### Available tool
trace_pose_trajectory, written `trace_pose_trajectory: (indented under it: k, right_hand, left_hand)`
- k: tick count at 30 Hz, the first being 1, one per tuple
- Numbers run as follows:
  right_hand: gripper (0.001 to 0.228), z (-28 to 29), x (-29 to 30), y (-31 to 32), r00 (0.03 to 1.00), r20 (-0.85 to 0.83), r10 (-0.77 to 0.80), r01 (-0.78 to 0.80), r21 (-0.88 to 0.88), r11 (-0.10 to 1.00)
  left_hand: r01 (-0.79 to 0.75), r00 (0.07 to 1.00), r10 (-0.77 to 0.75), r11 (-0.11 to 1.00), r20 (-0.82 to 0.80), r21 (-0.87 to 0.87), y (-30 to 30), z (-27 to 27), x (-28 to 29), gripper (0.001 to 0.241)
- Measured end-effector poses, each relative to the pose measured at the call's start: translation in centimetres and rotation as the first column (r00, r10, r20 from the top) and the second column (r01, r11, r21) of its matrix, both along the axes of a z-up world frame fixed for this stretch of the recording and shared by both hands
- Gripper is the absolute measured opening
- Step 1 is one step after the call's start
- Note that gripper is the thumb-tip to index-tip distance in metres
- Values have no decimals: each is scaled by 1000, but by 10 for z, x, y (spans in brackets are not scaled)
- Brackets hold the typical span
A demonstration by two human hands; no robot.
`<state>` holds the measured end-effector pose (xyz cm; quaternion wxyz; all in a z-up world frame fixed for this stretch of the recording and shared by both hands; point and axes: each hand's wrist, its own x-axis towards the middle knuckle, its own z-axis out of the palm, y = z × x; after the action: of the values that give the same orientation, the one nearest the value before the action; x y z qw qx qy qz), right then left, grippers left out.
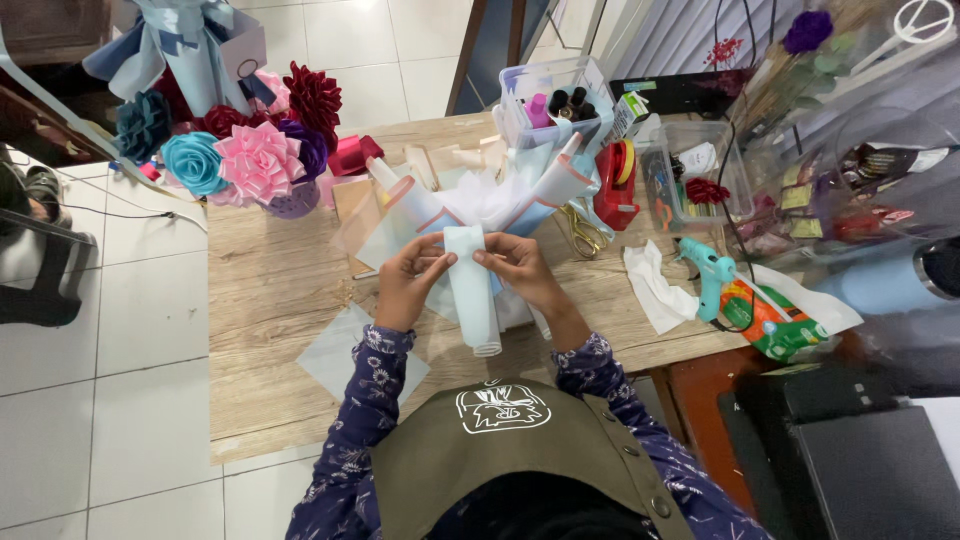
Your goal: The person wraps a bouquet with light blue and white paper, folding and securing the layers with tape. They repeatedly adjust the paper and tape to create a neat presentation.
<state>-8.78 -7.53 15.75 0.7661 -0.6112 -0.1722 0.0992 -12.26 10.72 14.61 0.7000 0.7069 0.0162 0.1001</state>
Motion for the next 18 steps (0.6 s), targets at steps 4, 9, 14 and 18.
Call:
trace_pose_trajectory:
  k: [4,9,14,18]
  right_hand:
    - [13,0,4,-1,1000,9,17,-17,-30,999]
    - [12,-7,6,-1,1000,1,11,-11,-46,999]
    - [11,-28,14,2,999,-28,-17,16,-32,999]
    - [9,-29,16,1,997,-54,-46,44,-34,998]
  left_hand:
    - [11,998,-11,1000,-55,8,4,4,1,33]
    - [25,994,-30,999,-108,-44,0,8,0,28]
    - [26,992,-34,997,-119,-71,2,-11,5,29]
    - [-12,993,-7,989,-122,-148,-2,-5,10,23]
